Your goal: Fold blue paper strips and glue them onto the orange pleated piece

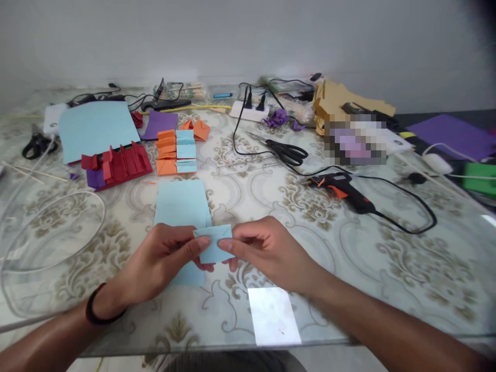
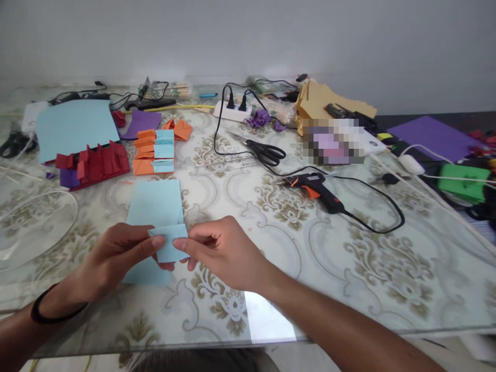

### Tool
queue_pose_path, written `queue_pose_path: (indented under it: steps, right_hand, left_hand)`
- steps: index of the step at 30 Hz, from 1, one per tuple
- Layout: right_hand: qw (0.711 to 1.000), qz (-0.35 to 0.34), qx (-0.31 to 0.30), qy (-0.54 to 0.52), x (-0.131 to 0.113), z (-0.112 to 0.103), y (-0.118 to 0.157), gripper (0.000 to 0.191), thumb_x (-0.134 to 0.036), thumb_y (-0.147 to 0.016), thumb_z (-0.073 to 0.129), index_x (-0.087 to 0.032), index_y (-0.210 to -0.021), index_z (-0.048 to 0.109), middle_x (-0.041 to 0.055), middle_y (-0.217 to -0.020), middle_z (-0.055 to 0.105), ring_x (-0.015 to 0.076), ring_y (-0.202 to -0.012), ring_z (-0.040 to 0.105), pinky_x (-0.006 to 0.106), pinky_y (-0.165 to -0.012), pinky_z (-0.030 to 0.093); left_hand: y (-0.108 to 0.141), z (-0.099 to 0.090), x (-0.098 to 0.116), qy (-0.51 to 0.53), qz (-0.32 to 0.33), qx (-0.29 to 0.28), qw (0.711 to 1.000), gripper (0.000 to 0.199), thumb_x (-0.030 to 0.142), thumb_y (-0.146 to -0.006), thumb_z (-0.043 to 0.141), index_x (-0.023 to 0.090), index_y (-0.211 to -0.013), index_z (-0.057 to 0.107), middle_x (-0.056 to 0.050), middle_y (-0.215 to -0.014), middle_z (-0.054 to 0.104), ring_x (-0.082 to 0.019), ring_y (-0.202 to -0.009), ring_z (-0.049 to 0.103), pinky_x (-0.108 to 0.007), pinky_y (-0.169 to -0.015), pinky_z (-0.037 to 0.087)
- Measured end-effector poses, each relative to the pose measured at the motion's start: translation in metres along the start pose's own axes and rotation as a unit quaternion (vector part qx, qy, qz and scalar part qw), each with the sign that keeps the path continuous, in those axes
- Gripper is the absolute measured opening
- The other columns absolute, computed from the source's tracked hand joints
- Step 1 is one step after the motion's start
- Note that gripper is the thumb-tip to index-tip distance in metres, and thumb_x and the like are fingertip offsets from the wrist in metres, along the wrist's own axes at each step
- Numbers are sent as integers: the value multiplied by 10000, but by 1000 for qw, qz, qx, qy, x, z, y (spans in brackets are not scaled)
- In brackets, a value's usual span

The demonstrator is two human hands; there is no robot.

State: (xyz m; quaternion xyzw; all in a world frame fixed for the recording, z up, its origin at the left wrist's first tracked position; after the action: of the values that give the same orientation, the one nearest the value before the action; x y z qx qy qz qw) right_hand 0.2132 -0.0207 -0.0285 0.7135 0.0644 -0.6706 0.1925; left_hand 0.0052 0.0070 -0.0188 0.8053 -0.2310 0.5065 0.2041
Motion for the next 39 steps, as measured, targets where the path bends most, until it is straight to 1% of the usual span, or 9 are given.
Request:
queue_pose_path:
  steps: [4, 8, 14, 17, 20, 24, 28, 33, 39]
  right_hand:
    - [1000, -3, 8, -5, 1, -4, -1, 521, -623, -880, 713, -181, -612, 654, 18, -593, 658, 146, -582, 625, 281, -575, 517]
    - [999, 1, -11, -45, 4, -2, -2, 479, -620, -896, 697, -185, -707, 631, 3, -644, 629, 152, -669, 650, 292, -662, 554]
    - [992, -93, 45, -78, 5, 0, -1, 411, -350, -857, 819, -277, -1189, 589, -46, -842, 595, 104, -702, 557, 237, -645, 494]
    - [992, -104, 55, -45, 5, 0, -1, 163, -344, -902, 764, -232, -992, 688, -20, -805, 626, 110, -679, 559, 248, -620, 473]
    - [994, -81, 76, -16, 5, 0, -1, 183, -376, -913, 742, -204, -854, 712, 6, -782, 677, 129, -681, 607, 263, -606, 478]
    - [991, -99, 95, 4, 3, 2, -1, 115, -316, -912, 739, -211, -876, 708, -25, -718, 663, 114, -650, 604, 244, -603, 478]
    - [988, -121, 97, 17, 3, 4, 0, 61, -259, -920, 719, -214, -957, 701, -39, -713, 678, 99, -644, 616, 224, -607, 477]
    - [987, -130, 79, 57, 3, 3, -1, 64, -239, -931, 687, -201, -980, 702, -35, -726, 676, 93, -654, 611, 213, -628, 479]
    - [994, -52, 30, 97, 7, 2, -4, 207, -381, -944, 679, -177, -921, 707, -25, -701, 591, 98, -605, 515, 215, -536, 405]
  left_hand:
    - [2, -2, 4, -72, 112, 77, 988, 245, 267, -948, 706, 270, -1191, 736, 2, -828, 775, -141, -698, 700, -236, -636, 544]
    - [4, 0, 9, -154, 192, 106, 963, 232, 183, -882, 778, 279, -1088, 737, -2, -954, 802, -151, -826, 749, -241, -742, 570]
    - [5, -3, 7, -150, 141, 130, 970, 115, 240, -928, 732, 283, -1031, 758, 16, -904, 820, -135, -712, 736, -222, -647, 535]
    - [5, -3, 6, -104, 104, 112, 983, 96, 257, -961, 687, 293, -992, 770, 26, -858, 810, -126, -672, 704, -216, -600, 501]
    - [5, 1, 3, -42, 66, 105, 991, 68, 275, -966, 678, 256, -921, 725, 33, -740, 746, -111, -611, 638, -208, -543, 444]
    - [7, 7, -1, 37, 32, 101, 994, 155, 303, -976, 660, 215, -862, 604, 49, -640, 601, -94, -565, 519, -199, -510, 383]
    - [4, 7, -4, 102, -28, 71, 992, 171, 355, -978, 651, 222, -1059, 580, 67, -634, 568, -94, -553, 476, -194, -507, 365]
    - [-3, 3, -8, 42, -80, -44, 995, 280, 425, -1007, 589, 188, -936, 719, 24, -674, 657, -115, -639, 575, -222, -592, 421]
    - [-3, 1, 0, -33, -54, -25, 998, 314, 365, -1016, 569, 185, -811, 725, 32, -647, 679, -99, -612, 581, -217, -572, 387]
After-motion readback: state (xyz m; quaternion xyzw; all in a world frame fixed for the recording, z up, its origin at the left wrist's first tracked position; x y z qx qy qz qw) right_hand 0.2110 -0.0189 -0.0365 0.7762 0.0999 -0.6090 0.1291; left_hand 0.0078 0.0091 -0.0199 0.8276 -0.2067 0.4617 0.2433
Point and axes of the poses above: each hand's wrist, its own y-axis away from the middle knuckle, its own z-axis out of the palm, x = y × z, the point moved 2 cm from there along -y, towards the middle knuckle
